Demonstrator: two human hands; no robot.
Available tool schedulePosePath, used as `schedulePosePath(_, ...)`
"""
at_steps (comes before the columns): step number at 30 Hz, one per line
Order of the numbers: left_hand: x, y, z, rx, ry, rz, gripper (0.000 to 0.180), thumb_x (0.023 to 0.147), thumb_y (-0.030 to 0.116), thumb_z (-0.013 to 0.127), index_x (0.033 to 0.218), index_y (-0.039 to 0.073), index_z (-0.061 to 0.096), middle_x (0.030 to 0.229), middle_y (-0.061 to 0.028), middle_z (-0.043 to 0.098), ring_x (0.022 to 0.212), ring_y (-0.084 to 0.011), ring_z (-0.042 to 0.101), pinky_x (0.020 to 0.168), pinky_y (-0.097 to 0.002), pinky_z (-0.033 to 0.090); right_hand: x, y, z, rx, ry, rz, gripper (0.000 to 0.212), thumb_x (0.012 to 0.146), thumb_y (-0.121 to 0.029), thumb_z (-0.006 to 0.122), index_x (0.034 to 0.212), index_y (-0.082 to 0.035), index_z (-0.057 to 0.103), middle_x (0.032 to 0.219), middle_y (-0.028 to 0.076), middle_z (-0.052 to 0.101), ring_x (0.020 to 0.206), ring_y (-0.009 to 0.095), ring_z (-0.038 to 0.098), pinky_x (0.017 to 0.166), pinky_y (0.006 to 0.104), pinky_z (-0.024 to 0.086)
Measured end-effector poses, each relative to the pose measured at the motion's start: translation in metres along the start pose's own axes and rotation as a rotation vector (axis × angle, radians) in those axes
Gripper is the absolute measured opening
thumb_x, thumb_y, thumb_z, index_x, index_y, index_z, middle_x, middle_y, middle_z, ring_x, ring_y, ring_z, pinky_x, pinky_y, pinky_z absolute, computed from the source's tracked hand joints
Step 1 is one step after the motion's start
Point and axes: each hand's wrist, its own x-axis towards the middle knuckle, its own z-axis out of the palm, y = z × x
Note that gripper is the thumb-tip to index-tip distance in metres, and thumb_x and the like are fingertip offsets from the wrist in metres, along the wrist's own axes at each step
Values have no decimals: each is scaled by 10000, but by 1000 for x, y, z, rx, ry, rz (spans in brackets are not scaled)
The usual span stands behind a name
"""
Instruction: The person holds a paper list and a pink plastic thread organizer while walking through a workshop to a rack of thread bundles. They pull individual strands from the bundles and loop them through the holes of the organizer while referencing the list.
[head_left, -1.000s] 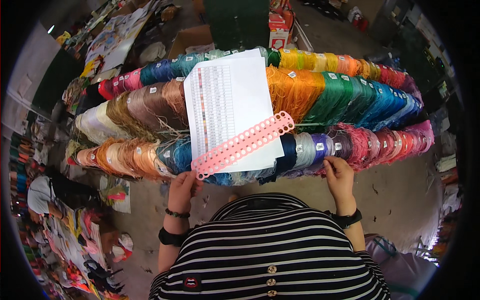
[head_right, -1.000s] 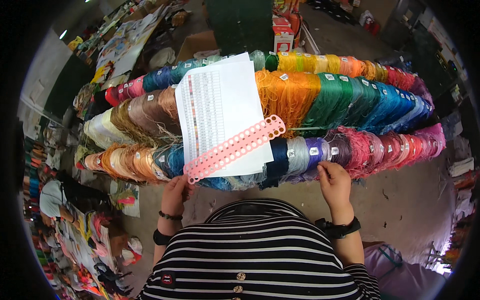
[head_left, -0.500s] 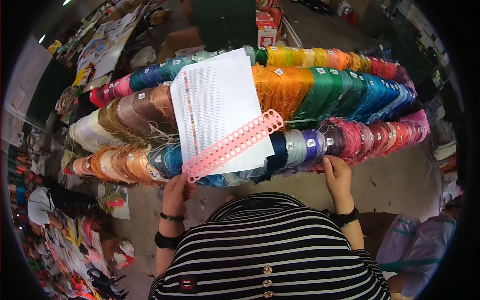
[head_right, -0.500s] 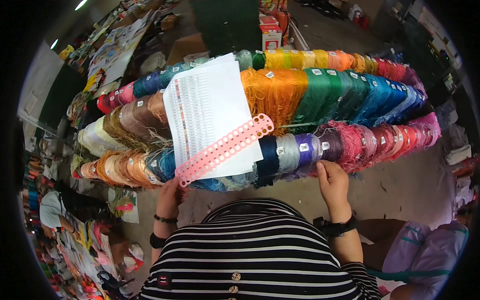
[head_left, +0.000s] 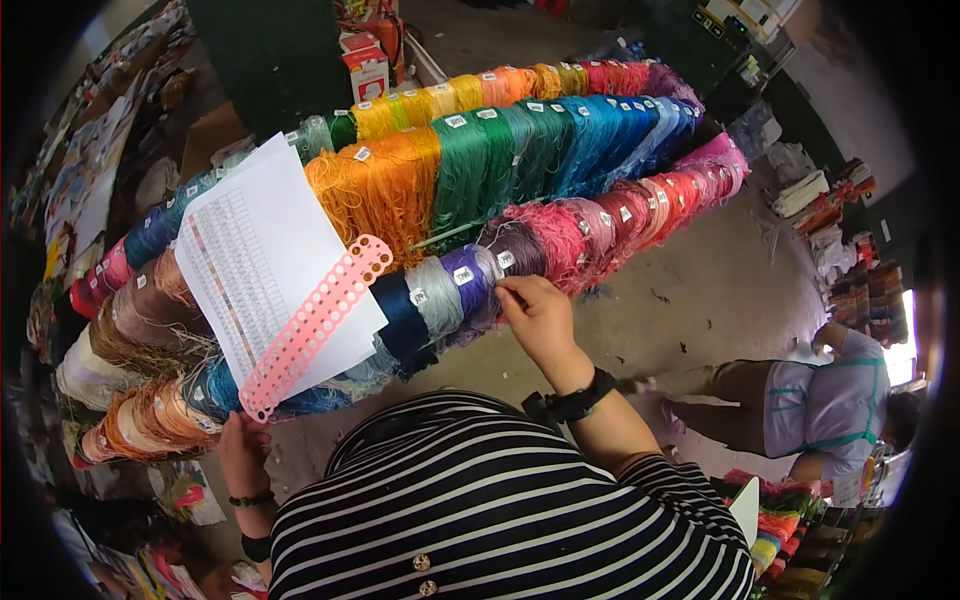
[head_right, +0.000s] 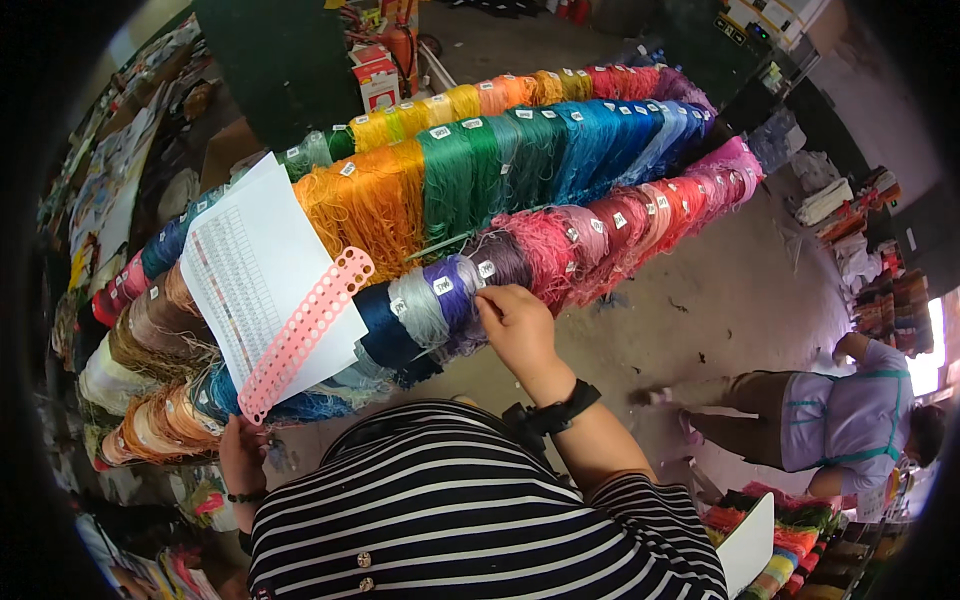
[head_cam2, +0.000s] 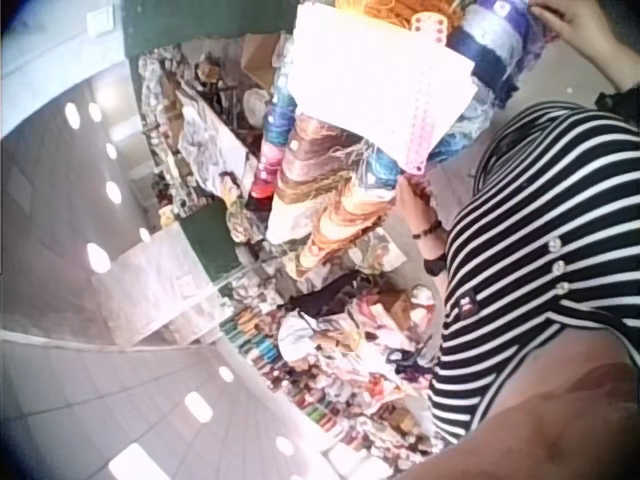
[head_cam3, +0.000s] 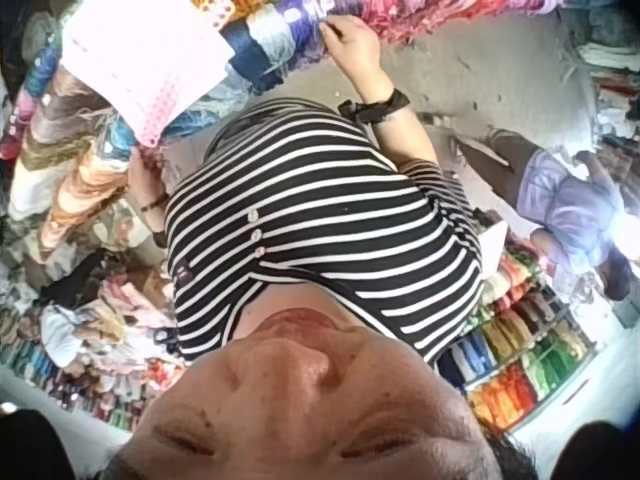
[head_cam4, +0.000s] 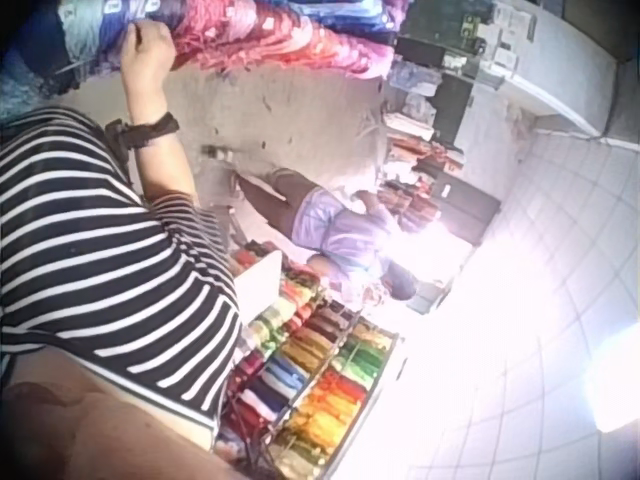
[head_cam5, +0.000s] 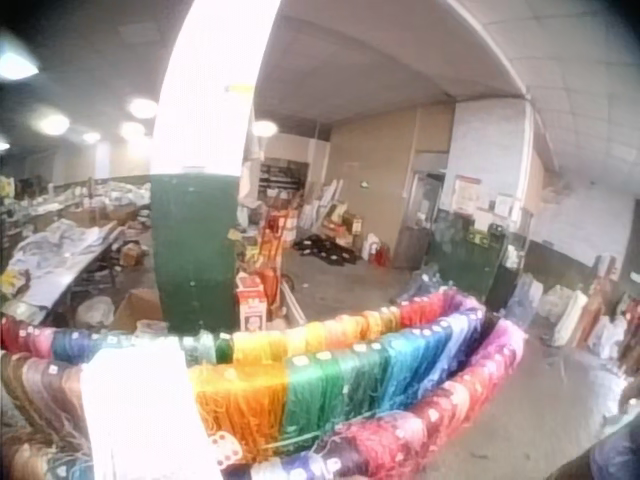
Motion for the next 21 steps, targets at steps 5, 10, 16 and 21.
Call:
schedulePosePath(5,-7,6,5,-20,-1,23,324,984,411,533,1006,103,630,790,1,644,624,-84,545,535,-215,387,11,-1,10,-145,39,-98,90,808,-109,691,874,-52,715,790,129,670,704,311,651,628,381,519)
schedulePosePath(10,-14,3,3,-40,30,27,308,986,390,536,1012,98,632,795,6,647,626,-73,546,541,-203,389,19,-10,14,-316,-20,-43,98,800,-143,694,840,-55,705,771,128,675,700,326,656,632,394,524)
schedulePosePath(16,-15,0,0,-44,6,69,298,994,373,521,1029,96,625,802,7,649,632,-73,548,549,-200,391,26,4,5,-102,-97,50,73,835,-128,673,817,-59,655,731,92,644,644,225,632,593,336,497)
schedulePosePath(21,-14,-1,-5,-47,35,81,304,997,374,512,1031,94,623,804,4,649,641,-75,550,551,-207,392,45,-10,-29,742,-242,379,54,929,-124,612,916,-72,609,804,-38,601,704,64,546,646,237,468)
